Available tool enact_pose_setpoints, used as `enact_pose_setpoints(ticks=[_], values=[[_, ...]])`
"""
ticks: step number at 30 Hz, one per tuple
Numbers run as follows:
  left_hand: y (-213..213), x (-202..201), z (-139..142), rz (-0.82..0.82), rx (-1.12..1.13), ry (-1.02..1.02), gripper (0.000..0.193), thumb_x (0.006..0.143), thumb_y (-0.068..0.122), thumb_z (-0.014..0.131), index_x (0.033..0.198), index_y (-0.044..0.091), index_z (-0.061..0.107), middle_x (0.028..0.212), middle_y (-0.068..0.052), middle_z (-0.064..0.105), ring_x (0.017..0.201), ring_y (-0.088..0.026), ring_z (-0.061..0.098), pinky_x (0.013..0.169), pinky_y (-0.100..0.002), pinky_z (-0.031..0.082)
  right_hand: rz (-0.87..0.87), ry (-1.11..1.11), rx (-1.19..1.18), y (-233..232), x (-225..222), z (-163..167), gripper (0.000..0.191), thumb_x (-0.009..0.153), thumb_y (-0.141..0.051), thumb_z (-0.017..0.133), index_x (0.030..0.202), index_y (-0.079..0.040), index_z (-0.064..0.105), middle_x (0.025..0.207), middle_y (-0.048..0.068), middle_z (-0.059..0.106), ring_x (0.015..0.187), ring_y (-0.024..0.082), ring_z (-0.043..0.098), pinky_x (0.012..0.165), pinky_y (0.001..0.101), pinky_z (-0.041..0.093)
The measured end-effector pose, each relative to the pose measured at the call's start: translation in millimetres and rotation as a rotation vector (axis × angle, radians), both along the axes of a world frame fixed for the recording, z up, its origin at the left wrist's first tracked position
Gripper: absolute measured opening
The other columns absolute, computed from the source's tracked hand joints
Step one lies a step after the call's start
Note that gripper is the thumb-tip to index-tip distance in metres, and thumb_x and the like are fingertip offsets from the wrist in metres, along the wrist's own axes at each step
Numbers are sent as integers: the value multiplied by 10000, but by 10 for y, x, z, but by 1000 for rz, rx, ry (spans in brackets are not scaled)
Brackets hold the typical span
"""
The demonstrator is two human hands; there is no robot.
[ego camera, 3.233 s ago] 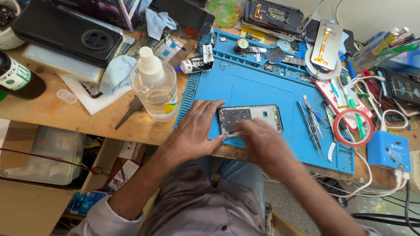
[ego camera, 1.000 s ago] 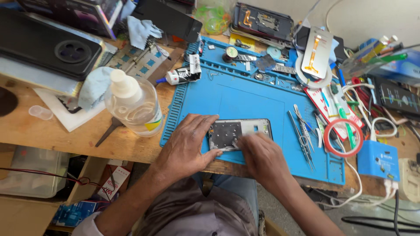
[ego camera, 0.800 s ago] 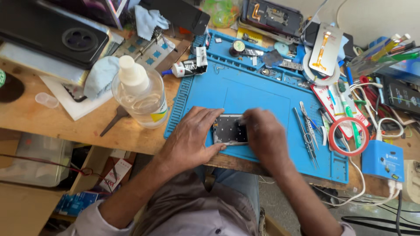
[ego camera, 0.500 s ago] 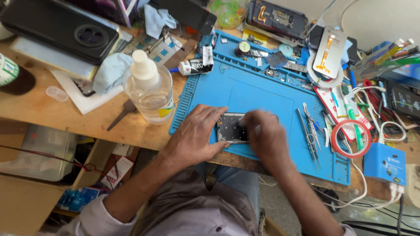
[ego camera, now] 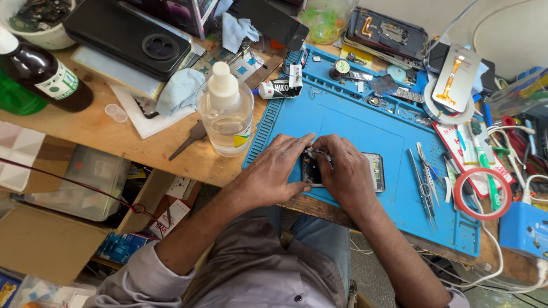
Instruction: The person cleans a smartphone screen with a cloth, then applies adhesive tape to a small component and places it onto the phone. They then apply a red adhesive strip around the perimeter of the phone screen.
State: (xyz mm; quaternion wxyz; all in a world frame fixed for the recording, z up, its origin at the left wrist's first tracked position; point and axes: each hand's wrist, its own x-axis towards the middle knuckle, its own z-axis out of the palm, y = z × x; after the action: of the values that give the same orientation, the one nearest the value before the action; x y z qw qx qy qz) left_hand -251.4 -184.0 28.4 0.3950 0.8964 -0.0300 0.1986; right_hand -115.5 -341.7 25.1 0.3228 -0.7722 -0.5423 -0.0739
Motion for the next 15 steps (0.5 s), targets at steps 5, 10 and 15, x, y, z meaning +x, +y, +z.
enact_pose_setpoints(ticks=[5,10,15], values=[[-16,4,24,24,-9,48,1026,683,222,907,1489,-54,337,1326,-225,551,1257,-399,489,1077,-478,402,67,-3,-23,41,-47,92,282,842,46,688,1099,-29,600,987,137,708,939,336,706,780,441,555],[-24,7,37,37,-1,61,1027,694,246,897,1501,-43,332,1302,-208,554,1231,-387,500,1079,-478,409,42,113,-47,72,-83,205,264,850,23,696,1090,-46,612,980,144,710,922,309,727,773,421,565],[-13,24,3,40,6,54,1043,686,263,899,1502,-44,325,1308,-210,556,1240,-388,498,1084,-483,403,50,103,-90,68,-82,242,270,857,21,707,1104,-37,614,964,136,717,908,309,726,764,412,564]])
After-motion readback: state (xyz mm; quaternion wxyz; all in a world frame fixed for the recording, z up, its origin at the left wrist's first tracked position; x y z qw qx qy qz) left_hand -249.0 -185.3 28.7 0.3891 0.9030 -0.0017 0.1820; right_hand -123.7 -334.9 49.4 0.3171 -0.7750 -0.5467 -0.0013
